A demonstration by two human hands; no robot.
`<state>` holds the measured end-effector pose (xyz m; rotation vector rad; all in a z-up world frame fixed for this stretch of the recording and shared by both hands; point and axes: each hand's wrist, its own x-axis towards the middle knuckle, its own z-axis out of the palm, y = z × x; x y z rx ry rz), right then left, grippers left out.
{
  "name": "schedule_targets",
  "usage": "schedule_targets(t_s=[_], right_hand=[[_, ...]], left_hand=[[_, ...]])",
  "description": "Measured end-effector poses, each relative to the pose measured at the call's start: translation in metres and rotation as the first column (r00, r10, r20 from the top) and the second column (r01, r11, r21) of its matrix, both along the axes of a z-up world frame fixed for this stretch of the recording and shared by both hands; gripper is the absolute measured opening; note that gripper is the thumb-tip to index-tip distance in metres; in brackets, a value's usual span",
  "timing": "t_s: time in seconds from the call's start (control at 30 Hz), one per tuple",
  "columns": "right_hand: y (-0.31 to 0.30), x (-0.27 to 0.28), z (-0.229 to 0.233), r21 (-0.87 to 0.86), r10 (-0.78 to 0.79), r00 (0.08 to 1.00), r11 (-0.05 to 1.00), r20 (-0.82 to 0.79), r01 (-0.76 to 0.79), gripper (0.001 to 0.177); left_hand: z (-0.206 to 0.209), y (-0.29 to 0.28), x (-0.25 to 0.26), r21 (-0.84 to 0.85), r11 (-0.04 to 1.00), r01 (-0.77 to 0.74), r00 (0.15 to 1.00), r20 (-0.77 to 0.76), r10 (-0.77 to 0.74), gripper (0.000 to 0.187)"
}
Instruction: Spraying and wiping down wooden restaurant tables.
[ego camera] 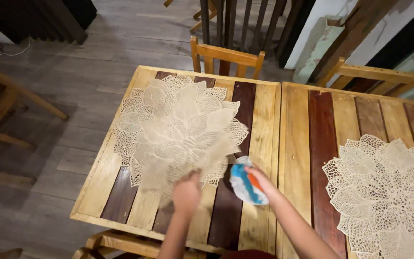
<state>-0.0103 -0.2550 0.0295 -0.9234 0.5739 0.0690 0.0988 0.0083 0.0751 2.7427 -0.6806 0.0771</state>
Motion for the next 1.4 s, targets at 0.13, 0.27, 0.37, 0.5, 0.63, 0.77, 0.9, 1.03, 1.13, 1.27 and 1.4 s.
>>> schedule_targets(t_s=[0.13, 0.27, 0.37, 0.5, 0.63, 0.77, 0.9, 1.03, 1.13, 1.27, 1.4], right_hand=[[-0.025, -0.035, -0.007, -0.082, -0.065, 0.997, 0.994, 0.039, 0.068, 0.062], [-0.012, -0.083, 0.085, -0.464, 0.11, 0.992, 0.883, 0.06, -0.07, 0.091], [-0.027, -0.124, 0.074, -0.783, 0.19, 0.982, 0.613, 0.017, -0.105, 0.085], [-0.025, -0.164, 0.121, -0.784, 0.081, 0.957, 0.557, -0.278, -0.275, 0.089], [-0.039, -0.185, 0.158, -0.871, -0.115, 0.941, 0.427, -0.32, -0.244, 0.083], [-0.055, -0.182, 0.177, -0.955, -0.241, 0.94, 0.231, -0.243, -0.188, 0.084], [-0.057, -0.161, 0.082, -0.949, -0.357, 0.902, 0.282, -0.242, -0.143, 0.059], [0.001, -0.198, -0.054, -0.871, -0.095, 0.979, -0.447, -0.181, -0.204, 0.044], [0.051, -0.189, -0.018, -0.88, 0.346, 0.928, -0.473, -0.134, 0.049, 0.057], [0.016, -0.171, -0.074, -0.719, 0.433, 0.575, -0.452, -0.695, -0.529, 0.043], [-0.113, -0.15, -0.07, -0.793, 0.058, 0.898, -0.495, -0.437, -0.354, 0.051]], left_hand=[[-0.006, -0.031, -0.067, -0.219, 0.936, 0.277, 0.954, -0.057, -0.296, 0.037], [-0.045, -0.062, -0.146, -0.38, 0.857, 0.349, 0.782, -0.385, -0.49, 0.041], [-0.034, -0.073, -0.179, -0.403, 0.796, 0.451, 0.677, -0.427, -0.6, 0.043], [-0.04, -0.105, -0.198, -0.385, 0.782, 0.489, 0.657, -0.426, -0.621, 0.041], [0.004, -0.148, -0.199, -0.353, 0.745, 0.566, 0.633, -0.393, -0.667, 0.038], [0.046, -0.164, -0.184, -0.371, 0.674, 0.639, 0.392, -0.597, -0.7, 0.04], [0.003, -0.126, -0.127, -0.427, 0.862, 0.275, 0.763, -0.448, -0.465, 0.038], [-0.018, -0.064, -0.097, 0.095, 0.964, 0.248, 0.892, -0.411, -0.189, 0.073], [-0.027, -0.05, -0.084, 0.195, 0.944, 0.266, 0.91, -0.374, -0.179, 0.076], [-0.05, -0.047, -0.066, 0.214, 0.955, 0.205, 0.962, -0.221, -0.157, 0.071], [-0.079, -0.051, -0.056, 0.138, 0.988, 0.073, 0.993, -0.099, -0.059, 0.07]])
